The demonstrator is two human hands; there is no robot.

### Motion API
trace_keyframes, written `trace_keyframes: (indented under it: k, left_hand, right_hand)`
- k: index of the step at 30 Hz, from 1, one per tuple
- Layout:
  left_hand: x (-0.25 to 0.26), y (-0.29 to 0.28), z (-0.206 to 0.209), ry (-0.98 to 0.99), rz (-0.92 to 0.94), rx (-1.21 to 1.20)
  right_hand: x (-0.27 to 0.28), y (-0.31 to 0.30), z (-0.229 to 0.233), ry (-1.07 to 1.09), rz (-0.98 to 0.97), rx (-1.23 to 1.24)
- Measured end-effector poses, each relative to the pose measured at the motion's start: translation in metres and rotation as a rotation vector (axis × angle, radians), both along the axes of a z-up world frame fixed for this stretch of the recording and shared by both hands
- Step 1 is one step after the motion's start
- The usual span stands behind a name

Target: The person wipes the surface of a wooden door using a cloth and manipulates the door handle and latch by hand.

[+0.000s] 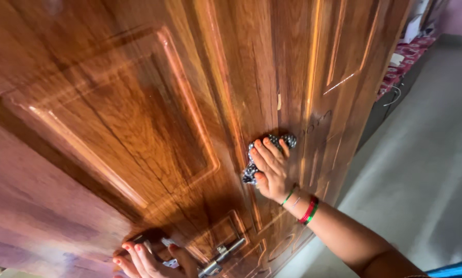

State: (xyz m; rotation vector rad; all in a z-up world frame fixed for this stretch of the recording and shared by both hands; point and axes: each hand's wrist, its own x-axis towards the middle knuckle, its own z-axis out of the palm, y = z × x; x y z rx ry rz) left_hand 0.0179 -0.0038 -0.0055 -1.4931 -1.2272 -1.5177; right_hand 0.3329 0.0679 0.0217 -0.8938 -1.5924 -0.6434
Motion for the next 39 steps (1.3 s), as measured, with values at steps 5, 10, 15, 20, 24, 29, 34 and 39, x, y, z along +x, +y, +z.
trace_keyframes:
  k: [5, 10, 15, 20, 24, 29, 34, 39]
  left_hand:
    - [0.054, -0.015, 0.019, -0.026, -0.018, -0.136]
    - [0.131, 0.007, 0.006, 0.053, -0.103, -0.244]
    - [0.169, 0.064, -0.015, 0.244, 0.190, -0.185]
    - [0.170, 0.081, -0.030, 0.308, 0.299, -0.120]
    - [0.170, 0.085, -0.036, 0.314, 0.302, -0.096]
    - [0.171, 0.085, -0.039, 0.291, 0.328, -0.105]
    - [0.171, 0.089, -0.043, 0.291, 0.331, -0.117]
    - [0.171, 0.089, -0.039, 0.302, 0.346, -0.074]
  right_hand:
    - [-0.016, -0.003, -0.009, -0.197, 0.089, -0.030]
    - [0.003, -0.019, -0.024, -0.534, 0.124, -0.082]
    - [0.051, 0.009, -0.048, -0.522, 0.083, 0.050]
    - [0.119, 0.029, -0.027, 0.110, -0.160, 0.032]
    - [0.121, 0.028, -0.009, 0.425, -0.169, -0.045]
    - [0.065, 0.014, -0.024, 0.132, -0.074, -0.061]
    - [0.042, 0.009, -0.040, -0.228, -0.072, 0.038]
    - [0.110, 0.027, -0.003, 0.083, -0.178, 0.047]
